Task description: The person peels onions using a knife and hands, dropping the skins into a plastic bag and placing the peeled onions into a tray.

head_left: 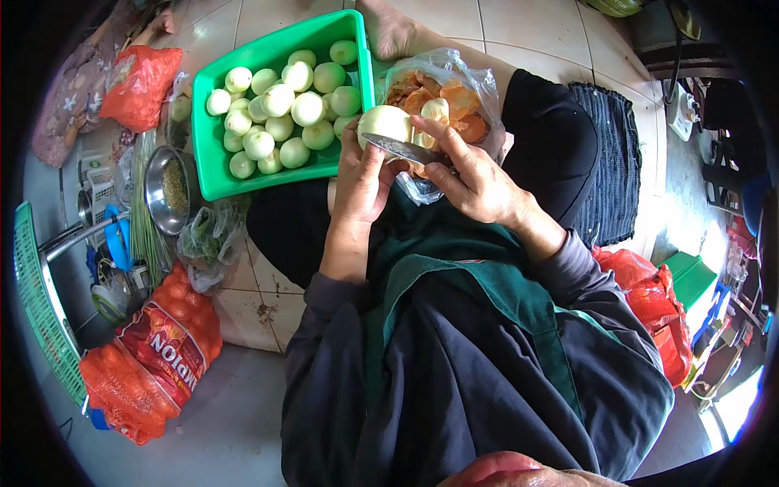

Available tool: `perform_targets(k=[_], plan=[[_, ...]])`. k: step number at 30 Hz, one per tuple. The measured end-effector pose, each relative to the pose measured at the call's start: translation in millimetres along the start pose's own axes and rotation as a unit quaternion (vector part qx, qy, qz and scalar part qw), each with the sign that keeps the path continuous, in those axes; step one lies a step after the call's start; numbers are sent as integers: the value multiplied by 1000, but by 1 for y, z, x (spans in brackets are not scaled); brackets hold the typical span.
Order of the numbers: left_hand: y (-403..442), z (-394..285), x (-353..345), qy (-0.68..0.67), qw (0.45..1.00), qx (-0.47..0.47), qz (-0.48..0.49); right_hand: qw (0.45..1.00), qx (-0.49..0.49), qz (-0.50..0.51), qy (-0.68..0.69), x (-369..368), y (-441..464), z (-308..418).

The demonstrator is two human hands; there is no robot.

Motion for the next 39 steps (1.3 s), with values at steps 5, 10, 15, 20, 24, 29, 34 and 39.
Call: perform_targets(k=[5, 10, 15, 20, 24, 29, 34, 39], plan=[[0, -4, -4, -23, 1000, 7, 12, 997, -27, -31, 63, 5, 0, -11], [0, -1, -9, -144, 987, 58, 32, 986, -128, -71, 73, 21, -1, -20], [0, -4, -8, -194, 978, 47, 64, 984, -148, -61, 80, 19, -4, -28], [3, -12, -3, -21, 999, -31, 23, 980, -148, -71, 111, 18, -5, -30], [0, -27, -2, 115, 983, -145, -8, 989, -85, -88, 79, 19, -4, -26], [-6, -40, -13, 246, 946, -212, -15, 992, -101, -76, -12, 24, -3, -21], [-10, -46, -15, 324, 910, -258, -32, 988, -130, -84, 2, 24, -7, -33], [-9, -48, -12, 365, 888, -276, -49, 984, -164, -65, 14, 22, -8, -37]])
Point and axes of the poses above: each hand's wrist, its own y-axis towards the middle knuckle, its own x-axis out of the back of the hand, z = x × y, the point moved 8 cm from there along y, towards the middle knuckle, and after that the axes turned 3 degrees about -x, right-handed, at the moved point
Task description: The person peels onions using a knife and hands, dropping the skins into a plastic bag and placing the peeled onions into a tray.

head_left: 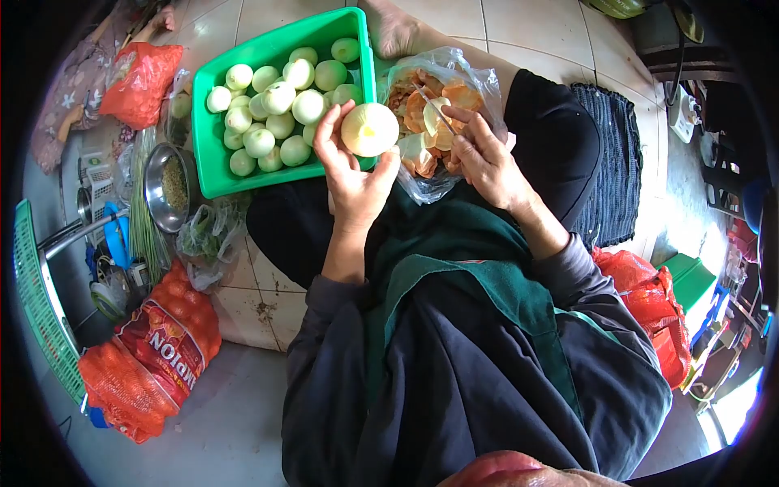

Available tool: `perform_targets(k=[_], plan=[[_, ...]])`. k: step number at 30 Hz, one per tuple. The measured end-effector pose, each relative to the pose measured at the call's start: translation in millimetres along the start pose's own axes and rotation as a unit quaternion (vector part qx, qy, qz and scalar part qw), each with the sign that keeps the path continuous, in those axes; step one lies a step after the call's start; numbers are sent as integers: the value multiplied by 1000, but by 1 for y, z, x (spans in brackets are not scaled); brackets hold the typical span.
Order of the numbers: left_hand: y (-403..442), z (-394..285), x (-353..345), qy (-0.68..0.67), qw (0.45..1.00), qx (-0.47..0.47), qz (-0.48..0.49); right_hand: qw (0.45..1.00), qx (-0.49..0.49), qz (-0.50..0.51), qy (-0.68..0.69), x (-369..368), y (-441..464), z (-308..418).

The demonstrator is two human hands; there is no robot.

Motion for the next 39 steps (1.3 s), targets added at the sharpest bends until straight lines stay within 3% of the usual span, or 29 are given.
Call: perform_targets(k=[3, 5, 6, 8, 9, 13, 14, 16, 18, 19, 22, 23, 26, 31, 34, 35, 38, 39], plan=[[6, 17, 16, 24, 997, 50, -57, 999, -40, 12, 35, 4, 2, -5], [14, 38, 37, 41, 987, 116, -106, 998, -24, -16, 60, 10, 3, -11], [18, 47, 47, 44, 987, 104, -111, 997, -16, -30, 72, 14, 4, -14], [28, 41, 55, 233, 966, 59, -98, 995, -36, -47, 76, 22, 4, -21], [32, 32, 51, 292, 952, 42, -78, 994, -51, -53, 77, 26, 5, -25], [34, 31, 2, 163, 985, -1, 59, 989, -56, -70, 115, 29, 6, -29], [30, 36, -17, 176, 974, 13, 140, 989, -54, -73, 119, 30, 6, -29], [23, 41, -48, 188, 958, -44, 212, 992, -65, -56, 91, 28, 5, -29], [17, 65, -71, 389, 870, 26, 303, 994, -60, -47, 80, 26, 3, -26], [14, 81, -77, 423, 847, 21, 321, 994, -49, -45, 82, 24, 2, -24], [15, 99, -81, 507, 801, 22, 316, 996, -29, -42, 68, 22, 0, -23], [20, 94, -82, 515, 812, 4, 275, 997, -26, -39, 62, 22, 0, -23], [37, 96, -79, 473, 839, 86, 255, 997, -32, -28, 63, 19, 0, -26], [43, 104, -97, 577, 747, -3, 332, 999, -31, -14, 25, 14, 1, -21], [55, 114, -96, 523, 791, 55, 312, 999, -15, -13, 41, 13, 1, -18], [57, 146, -95, 521, 779, 78, 341, 998, -20, -10, 58, 13, 1, -17], [66, 128, -91, 501, 802, 115, 305, 999, -5, -10, 31, 13, 3, -21], [67, 131, -92, 523, 782, 115, 318, 998, -46, 1, 47, 12, 2, -23]])
Point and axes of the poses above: each hand's wrist, its own y-axis towards the middle knuckle, its own x-axis out of the back of the hand, z = x × y, the point moved 8 cm from there along y, towards the middle knuckle, and after that the axes turned 3 degrees about -x, right-handed, at the moved point
